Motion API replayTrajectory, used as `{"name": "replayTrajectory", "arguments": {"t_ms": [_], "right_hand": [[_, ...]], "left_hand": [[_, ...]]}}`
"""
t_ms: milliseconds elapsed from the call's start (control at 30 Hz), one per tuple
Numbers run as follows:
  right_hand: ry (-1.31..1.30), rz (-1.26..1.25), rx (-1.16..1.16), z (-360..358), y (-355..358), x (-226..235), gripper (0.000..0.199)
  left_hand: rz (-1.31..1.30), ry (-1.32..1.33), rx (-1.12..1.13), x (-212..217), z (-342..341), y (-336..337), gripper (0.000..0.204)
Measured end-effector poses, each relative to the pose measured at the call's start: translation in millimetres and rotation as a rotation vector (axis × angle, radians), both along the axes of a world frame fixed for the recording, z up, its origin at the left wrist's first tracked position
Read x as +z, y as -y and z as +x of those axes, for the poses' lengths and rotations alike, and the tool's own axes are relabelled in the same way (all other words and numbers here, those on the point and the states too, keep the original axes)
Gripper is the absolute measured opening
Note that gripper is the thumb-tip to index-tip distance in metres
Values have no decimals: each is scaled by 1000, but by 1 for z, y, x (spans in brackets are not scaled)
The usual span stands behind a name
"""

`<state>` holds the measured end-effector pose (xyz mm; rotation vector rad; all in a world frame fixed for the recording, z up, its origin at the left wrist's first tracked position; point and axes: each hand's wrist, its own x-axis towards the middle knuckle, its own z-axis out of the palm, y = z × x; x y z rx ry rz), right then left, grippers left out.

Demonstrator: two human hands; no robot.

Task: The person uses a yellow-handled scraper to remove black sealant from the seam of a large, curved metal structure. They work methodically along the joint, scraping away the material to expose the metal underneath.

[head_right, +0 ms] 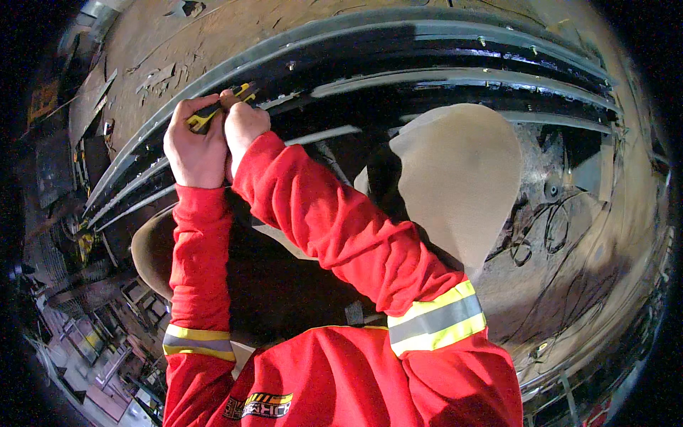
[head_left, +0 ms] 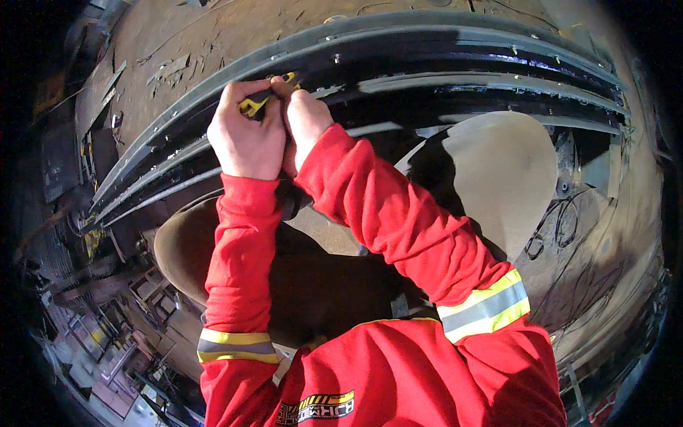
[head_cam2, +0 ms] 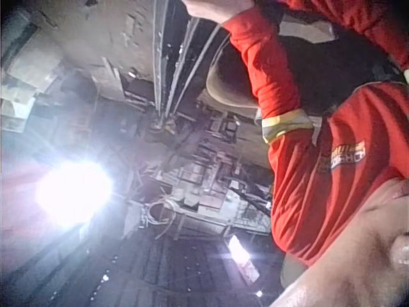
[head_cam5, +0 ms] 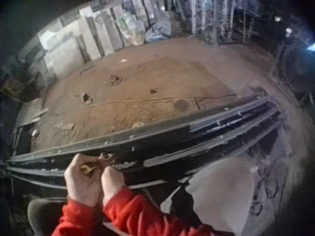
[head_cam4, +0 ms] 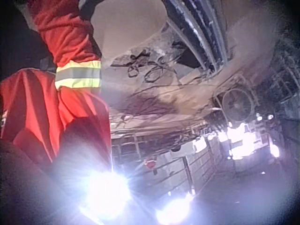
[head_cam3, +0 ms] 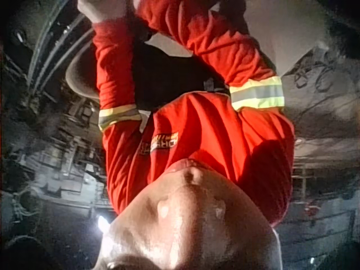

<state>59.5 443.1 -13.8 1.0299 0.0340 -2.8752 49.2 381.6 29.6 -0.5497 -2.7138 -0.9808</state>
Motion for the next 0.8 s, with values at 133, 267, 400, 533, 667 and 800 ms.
{"name": "replayTrajectory", "arguments": {"t_ms": [133, 267, 400, 533, 667, 800], "right_hand": [[36, 14, -20, 0, -1, 9, 22], [-118, -124, -46, -5, 8, -12, 24], [-116, -112, -53, -5, 10, -8, 25], [-113, -81, -45, -7, 11, -13, 25], [-104, -113, -47, -4, 7, -2, 25], [-131, -117, -44, -5, 9, -6, 24]], "left_hand": [[-2, 24, -40, 5, 0, 0, 17], [5, 15, -40, 6, 0, -2, 17], [20, 7, -47, 4, -1, 1, 17], [19, -1, -52, 4, -1, -1, 17], [36, -35, -76, 5, -2, 1, 16], [32, -31, -70, 10, 0, -1, 16]]}}
